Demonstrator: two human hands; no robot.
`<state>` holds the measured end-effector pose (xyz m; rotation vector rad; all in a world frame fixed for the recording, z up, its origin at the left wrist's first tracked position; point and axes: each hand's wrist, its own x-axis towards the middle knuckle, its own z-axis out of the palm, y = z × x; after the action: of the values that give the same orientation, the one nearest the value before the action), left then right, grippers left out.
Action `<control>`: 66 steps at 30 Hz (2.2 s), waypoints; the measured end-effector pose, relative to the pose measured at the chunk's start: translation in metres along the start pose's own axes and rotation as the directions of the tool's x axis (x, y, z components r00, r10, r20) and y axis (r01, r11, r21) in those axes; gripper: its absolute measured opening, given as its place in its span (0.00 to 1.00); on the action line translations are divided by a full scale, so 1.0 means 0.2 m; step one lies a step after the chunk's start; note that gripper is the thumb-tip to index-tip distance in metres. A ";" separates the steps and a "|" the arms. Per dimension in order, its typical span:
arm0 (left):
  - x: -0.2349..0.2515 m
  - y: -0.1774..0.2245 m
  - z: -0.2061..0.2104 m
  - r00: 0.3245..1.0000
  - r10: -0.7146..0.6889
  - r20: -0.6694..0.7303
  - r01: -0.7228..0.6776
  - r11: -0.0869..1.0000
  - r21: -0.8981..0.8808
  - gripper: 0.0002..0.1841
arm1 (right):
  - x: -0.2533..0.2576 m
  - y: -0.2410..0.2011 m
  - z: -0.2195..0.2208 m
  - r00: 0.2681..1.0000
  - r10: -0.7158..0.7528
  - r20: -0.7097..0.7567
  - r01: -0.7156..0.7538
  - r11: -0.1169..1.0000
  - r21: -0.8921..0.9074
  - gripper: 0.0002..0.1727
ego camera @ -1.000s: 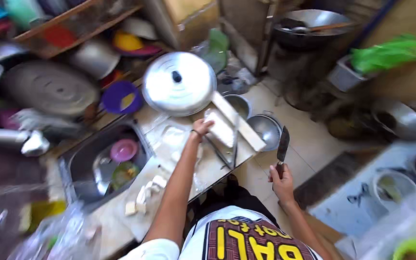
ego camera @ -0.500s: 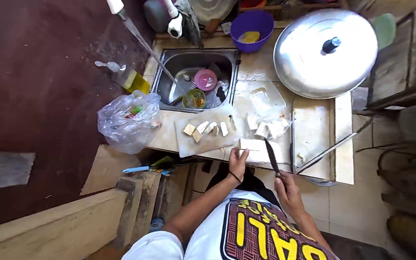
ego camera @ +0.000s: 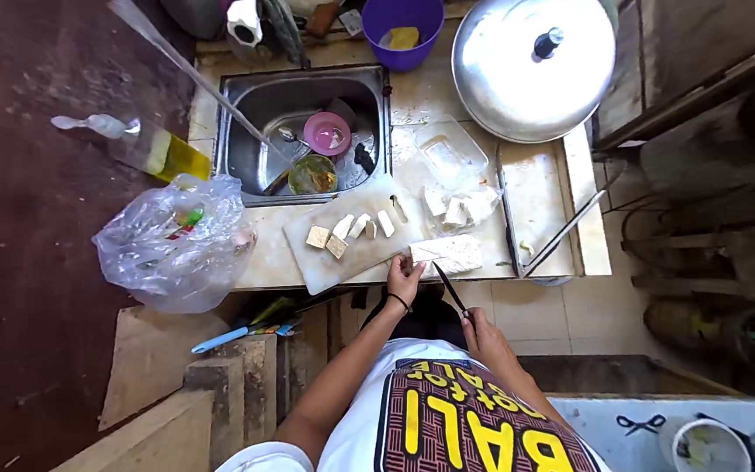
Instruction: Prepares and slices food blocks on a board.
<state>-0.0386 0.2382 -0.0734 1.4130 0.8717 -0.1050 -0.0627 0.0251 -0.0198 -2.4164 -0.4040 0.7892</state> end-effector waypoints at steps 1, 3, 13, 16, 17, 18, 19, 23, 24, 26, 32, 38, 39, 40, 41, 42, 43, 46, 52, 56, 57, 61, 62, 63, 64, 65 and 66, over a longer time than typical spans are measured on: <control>0.00 -0.01 0.00 1.000 -0.001 0.007 0.001 1.000 0.006 0.27 | -0.01 -0.02 0.01 0.999 0.048 0.012 -0.048 0.999 0.004 0.21; 0.00 -0.01 0.00 1.000 -0.002 0.022 0.002 1.000 0.002 0.27 | -0.02 -0.06 0.04 0.994 0.109 0.015 -0.110 0.994 0.009 0.21; 0.01 0.06 -0.04 0.996 0.024 0.086 -0.050 0.946 0.321 0.27 | -0.02 -0.27 0.12 0.942 0.328 0.066 -0.328 0.945 -0.018 0.22; 0.01 0.09 -0.05 0.994 0.004 0.114 -0.047 0.924 0.381 0.26 | -0.02 -0.29 0.14 0.935 0.348 0.072 -0.347 0.938 -0.023 0.22; 0.01 0.09 -0.05 0.993 -0.006 0.120 -0.043 0.917 0.396 0.26 | -0.02 -0.30 0.14 0.929 0.362 0.073 -0.361 0.932 -0.034 0.21; 0.01 0.09 -0.05 0.992 -0.013 0.124 -0.038 0.913 0.405 0.27 | -0.01 -0.31 0.14 0.921 0.381 0.079 -0.378 0.924 -0.051 0.22; 0.02 0.10 -0.05 0.992 -0.018 0.123 -0.034 0.913 0.407 0.27 | 0.00 -0.34 0.13 0.910 0.404 0.096 -0.398 0.914 -0.073 0.22; 0.03 0.07 -0.05 0.993 -0.050 0.109 0.009 0.936 0.352 0.25 | 0.07 -0.48 0.02 0.867 0.462 0.187 -0.440 0.886 -0.147 0.25; 0.03 0.06 -0.05 0.994 -0.052 0.101 0.015 0.942 0.335 0.25 | 0.08 -0.52 -0.02 0.859 0.471 0.199 -0.444 0.881 -0.164 0.24; 0.04 0.06 -0.04 0.995 -0.060 0.082 0.031 0.948 0.318 0.25 | 0.11 -0.57 -0.10 0.830 0.499 0.251 -0.455 0.865 -0.214 0.24; 0.04 0.06 -0.03 0.996 -0.063 0.064 0.035 0.928 0.372 0.26 | 0.19 -0.62 -0.12 0.788 0.548 0.280 -0.492 0.834 -0.249 0.22; 0.05 0.07 0.00 0.998 -0.050 0.037 0.032 0.924 0.382 0.26 | 0.20 -0.57 -0.09 0.788 0.538 0.299 -0.495 0.842 -0.212 0.24; 0.04 0.08 0.00 0.998 -0.046 0.033 0.030 0.921 0.388 0.26 | 0.18 -0.58 -0.10 0.773 0.554 0.310 -0.508 0.832 -0.221 0.23; 0.04 0.08 0.00 0.999 -0.038 0.034 0.022 0.918 0.397 0.26 | 0.18 -0.58 -0.09 0.765 0.565 0.309 -0.521 0.825 -0.218 0.23; 0.04 0.07 0.00 0.999 -0.030 0.040 0.011 0.910 0.413 0.26 | 0.20 -0.55 -0.04 0.771 0.568 0.287 -0.532 0.823 -0.197 0.23; 0.04 0.07 0.00 0.998 -0.026 0.051 0.001 0.904 0.428 0.26 | 0.23 -0.50 0.03 0.788 0.561 0.253 -0.537 0.828 -0.162 0.24; 0.04 0.06 0.00 0.998 -0.024 0.066 -0.008 0.898 0.441 0.27 | 0.26 -0.45 0.11 0.804 0.553 0.218 -0.537 0.833 -0.129 0.24; 0.05 0.06 0.00 0.996 -0.015 0.090 -0.030 0.879 0.476 0.28 | 0.32 -0.33 0.23 0.853 0.489 0.184 -0.482 0.872 -0.086 0.26; -0.04 -0.03 0.00 0.911 0.411 0.017 -0.324 0.691 0.647 0.32 | 0.30 -0.17 0.29 0.944 0.279 0.177 -0.288 0.957 0.026 0.24; -0.03 -0.03 0.00 0.840 0.493 0.227 -0.478 0.473 0.740 0.21 | 0.30 -0.14 0.28 0.955 0.226 0.193 -0.245 0.966 0.078 0.23; -0.03 -0.03 0.01 0.850 0.461 0.254 -0.474 0.461 0.750 0.23 | 0.29 -0.15 0.27 0.950 0.240 0.200 -0.258 0.964 0.068 0.23; -0.05 0.01 0.01 0.885 0.347 0.310 -0.450 0.467 0.762 0.23 | 0.30 -0.15 0.26 0.947 0.248 0.204 -0.267 0.961 0.069 0.24; -0.06 0.01 0.01 0.886 0.336 0.318 -0.450 0.462 0.765 0.22 | 0.30 -0.15 0.26 0.948 0.245 0.205 -0.263 0.962 0.065 0.24; -0.08 0.00 0.01 0.887 0.323 0.330 -0.451 0.460 0.765 0.22 | 0.30 -0.15 0.26 0.948 0.246 0.201 -0.262 0.963 0.057 0.24; -0.09 -0.01 0.02 0.883 0.317 0.345 -0.462 0.461 0.758 0.21 | 0.29 -0.14 0.26 0.948 0.252 0.193 -0.265 0.963 0.045 0.24; -0.10 -0.02 0.02 0.877 0.307 0.369 -0.477 0.467 0.745 0.21 | 0.29 -0.14 0.26 0.946 0.264 0.186 -0.274 0.961 0.030 0.24; -0.10 -0.01 0.01 0.873 0.283 0.397 -0.488 0.470 0.736 0.23 | 0.29 -0.14 0.26 0.943 0.280 0.178 -0.287 0.958 0.014 0.24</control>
<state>-0.0524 0.2268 -0.0642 2.4196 0.2373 -0.3532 -0.0523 0.0943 -0.0630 -2.4071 -0.1030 1.1286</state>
